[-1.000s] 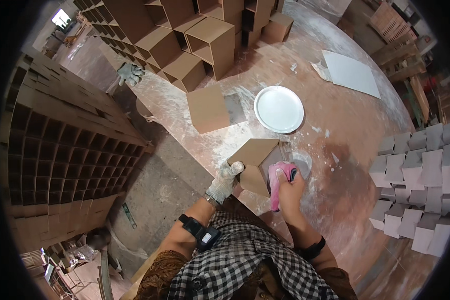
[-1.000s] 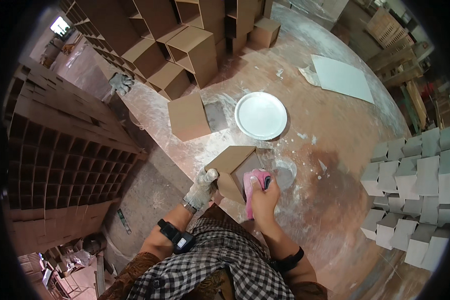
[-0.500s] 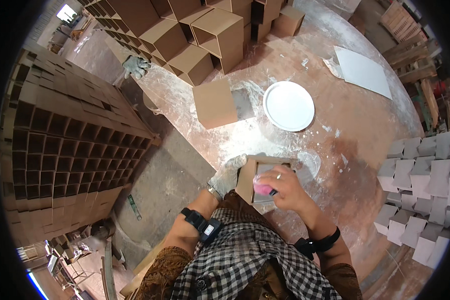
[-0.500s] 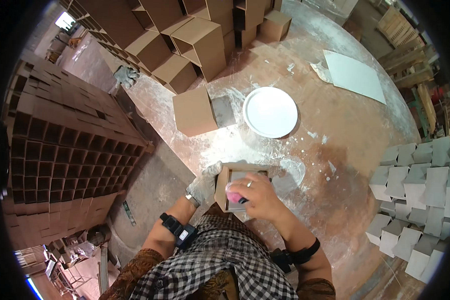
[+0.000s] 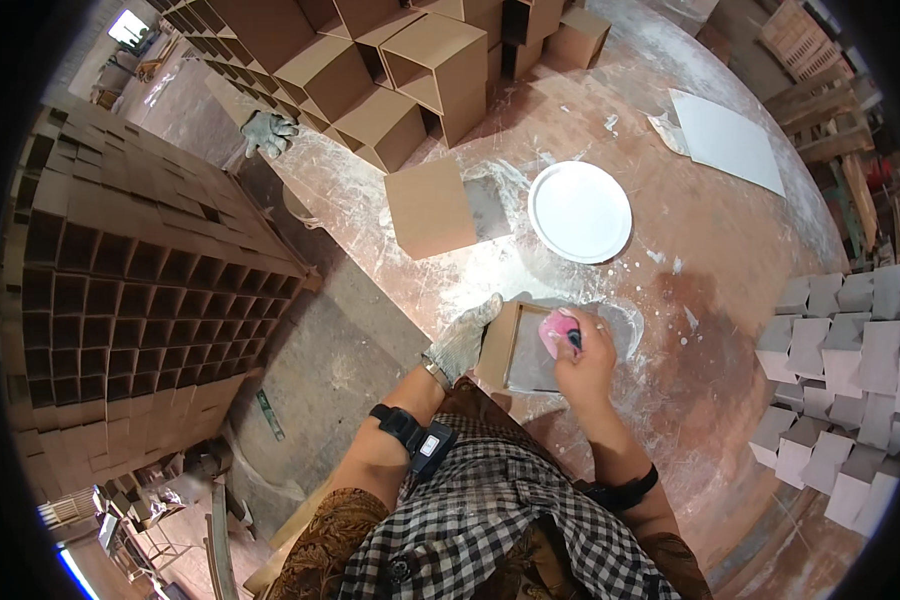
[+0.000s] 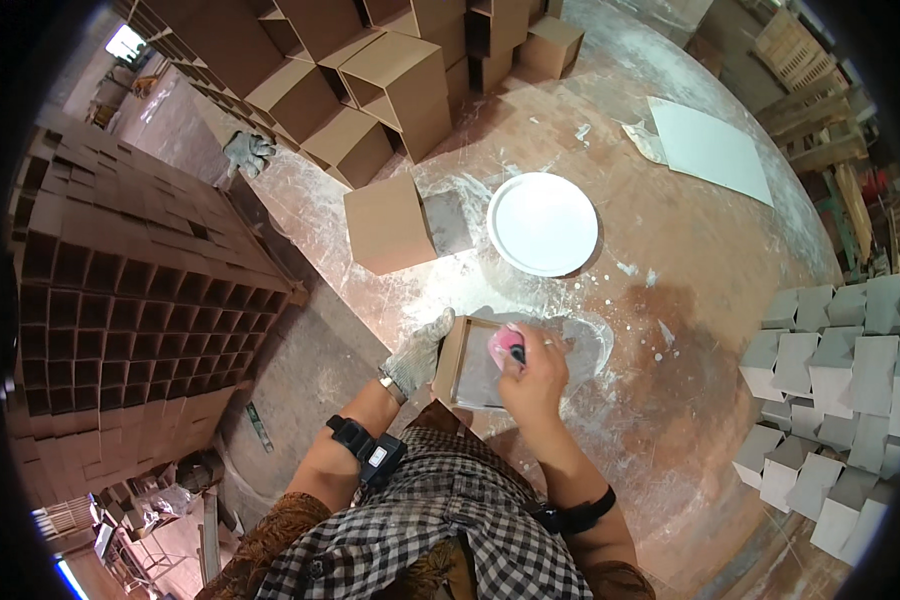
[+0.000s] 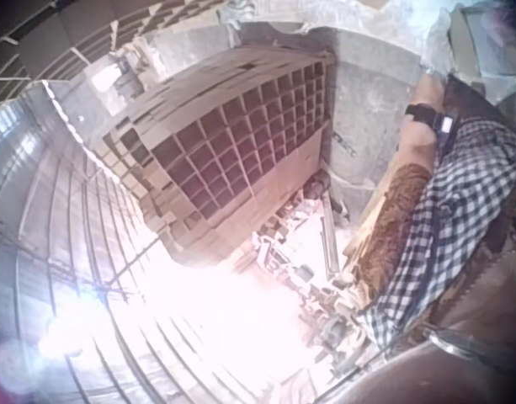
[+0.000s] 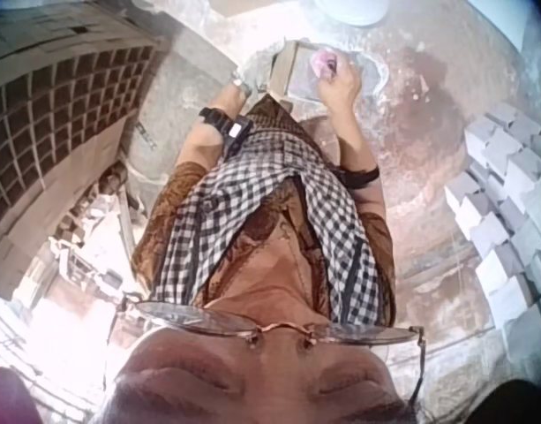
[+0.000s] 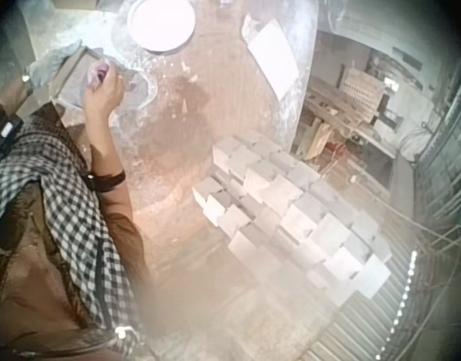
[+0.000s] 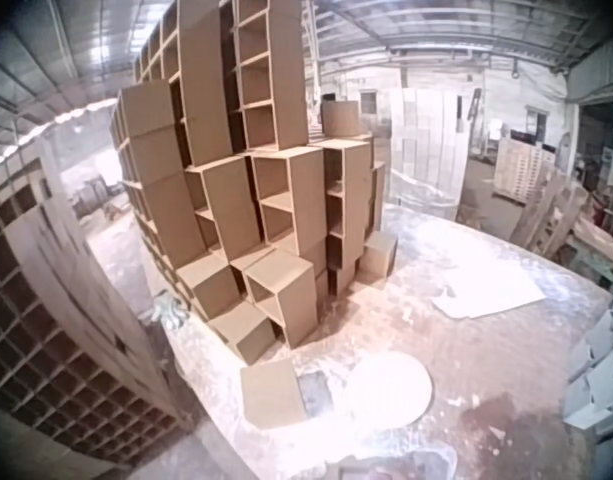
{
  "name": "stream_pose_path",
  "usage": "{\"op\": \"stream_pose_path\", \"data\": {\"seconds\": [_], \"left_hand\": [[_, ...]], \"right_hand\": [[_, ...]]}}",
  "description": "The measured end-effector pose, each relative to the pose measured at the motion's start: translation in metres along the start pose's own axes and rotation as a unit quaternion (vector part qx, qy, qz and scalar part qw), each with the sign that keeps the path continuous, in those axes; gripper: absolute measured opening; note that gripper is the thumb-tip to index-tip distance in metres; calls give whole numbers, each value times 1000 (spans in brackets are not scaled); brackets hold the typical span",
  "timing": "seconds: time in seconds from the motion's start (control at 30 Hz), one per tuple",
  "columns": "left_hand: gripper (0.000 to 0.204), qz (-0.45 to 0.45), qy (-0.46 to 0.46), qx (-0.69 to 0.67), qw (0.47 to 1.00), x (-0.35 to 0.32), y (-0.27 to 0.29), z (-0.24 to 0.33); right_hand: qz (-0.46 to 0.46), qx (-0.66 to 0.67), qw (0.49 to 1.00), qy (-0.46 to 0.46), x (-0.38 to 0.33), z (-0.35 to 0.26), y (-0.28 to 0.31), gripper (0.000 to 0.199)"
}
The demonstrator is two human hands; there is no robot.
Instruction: The person wipes the sides of a small wooden box with a pink cloth, places it on a stack of boxes, and picks up another box to wipe its interior and exterior surfaces.
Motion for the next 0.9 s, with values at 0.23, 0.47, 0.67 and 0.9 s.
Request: {"op": "stream_pose_path", "data": {"seconds": [0.23, 0.47, 0.67, 0.9], "left_hand": [[36, -24, -4, 23, 999, 4, 23, -6], [35, -21, 31, -24, 999, -1, -4, 1], [36, -5, 29, 1, 1000, 3, 8, -2], [33, 32, 25, 75, 996, -5, 7, 6]], "right_hand": [[-119, 35, 979, 159, 11, -27, -12, 44], [-239, 6, 960, 144, -16, -12, -1, 42], [63, 0, 978, -198, -10, 42, 7, 30], [55, 100, 965, -236, 0, 21, -16, 35]]}}
Point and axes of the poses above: each hand's wrist, its own x-axis towards the middle knuckle, its own y-axis out of the back of the hand, z = x × y, the point moved 7 cm from there along x, towards the middle knuckle, and after that the axes turned 15 degrees about -z, right-handed, at the moved point
